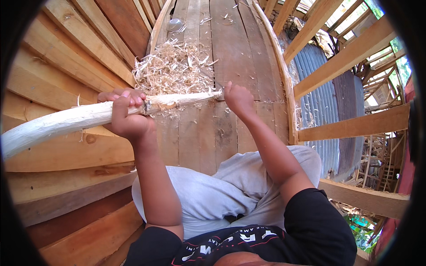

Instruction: The person carves a long piece of wood using a knife, removing shavings and shaping the surface. The person holds the wood with one hand and uses the knife with the other to peel and smooth the wood.

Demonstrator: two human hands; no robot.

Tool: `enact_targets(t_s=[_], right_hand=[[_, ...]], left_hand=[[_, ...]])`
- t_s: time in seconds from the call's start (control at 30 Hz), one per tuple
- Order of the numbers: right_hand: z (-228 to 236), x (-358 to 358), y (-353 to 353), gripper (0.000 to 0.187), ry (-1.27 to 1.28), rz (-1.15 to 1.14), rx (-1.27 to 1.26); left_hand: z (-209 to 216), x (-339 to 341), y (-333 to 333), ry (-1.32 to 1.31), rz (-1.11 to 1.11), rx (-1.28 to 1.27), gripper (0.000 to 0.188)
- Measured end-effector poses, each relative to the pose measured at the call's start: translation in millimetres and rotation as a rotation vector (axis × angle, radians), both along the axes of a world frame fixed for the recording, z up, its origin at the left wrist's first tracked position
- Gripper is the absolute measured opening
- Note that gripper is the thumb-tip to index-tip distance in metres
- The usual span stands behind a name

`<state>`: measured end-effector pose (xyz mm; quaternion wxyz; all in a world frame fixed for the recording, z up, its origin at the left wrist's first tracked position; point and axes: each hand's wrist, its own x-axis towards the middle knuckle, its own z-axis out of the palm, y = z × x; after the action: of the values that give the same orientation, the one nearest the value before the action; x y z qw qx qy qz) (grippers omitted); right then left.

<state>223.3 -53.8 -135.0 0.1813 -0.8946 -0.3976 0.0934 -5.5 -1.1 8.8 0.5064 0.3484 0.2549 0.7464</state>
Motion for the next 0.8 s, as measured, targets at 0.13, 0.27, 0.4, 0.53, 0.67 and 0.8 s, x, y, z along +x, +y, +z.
enact_targets(t_s=[0.13,0.27,0.4,0.53,0.67,0.8], right_hand=[[5.2,7.5,10.5,0.06,0.392,0.066,-0.113],[-8.7,8.5,6.7,0.056,0.67,0.142,-0.029],[-17.3,5.9,-2.5,0.058,0.603,0.185,-0.017],[-9.8,-9.8,-4.3,0.063,0.957,0.04,-0.015],[0.8,-23.9,-1.6,0.072,0.753,0.096,-0.041],[5.9,-19.0,-3.5,0.072,0.828,0.173,-0.05]], left_hand=[[-2.7,-2.3,3.9,-0.049,-0.058,0.052,0.019],[-5.4,-4.0,3.9,-0.051,-0.112,0.094,0.019],[-3.3,-3.4,3.9,-0.053,-0.105,0.074,0.018],[-4.4,-4.2,4.7,-0.058,-0.104,0.086,0.018],[-2.2,-1.8,1.9,0.001,-0.089,0.068,0.019],[-1.7,-2.7,2.9,-0.01,-0.08,0.064,0.019]])
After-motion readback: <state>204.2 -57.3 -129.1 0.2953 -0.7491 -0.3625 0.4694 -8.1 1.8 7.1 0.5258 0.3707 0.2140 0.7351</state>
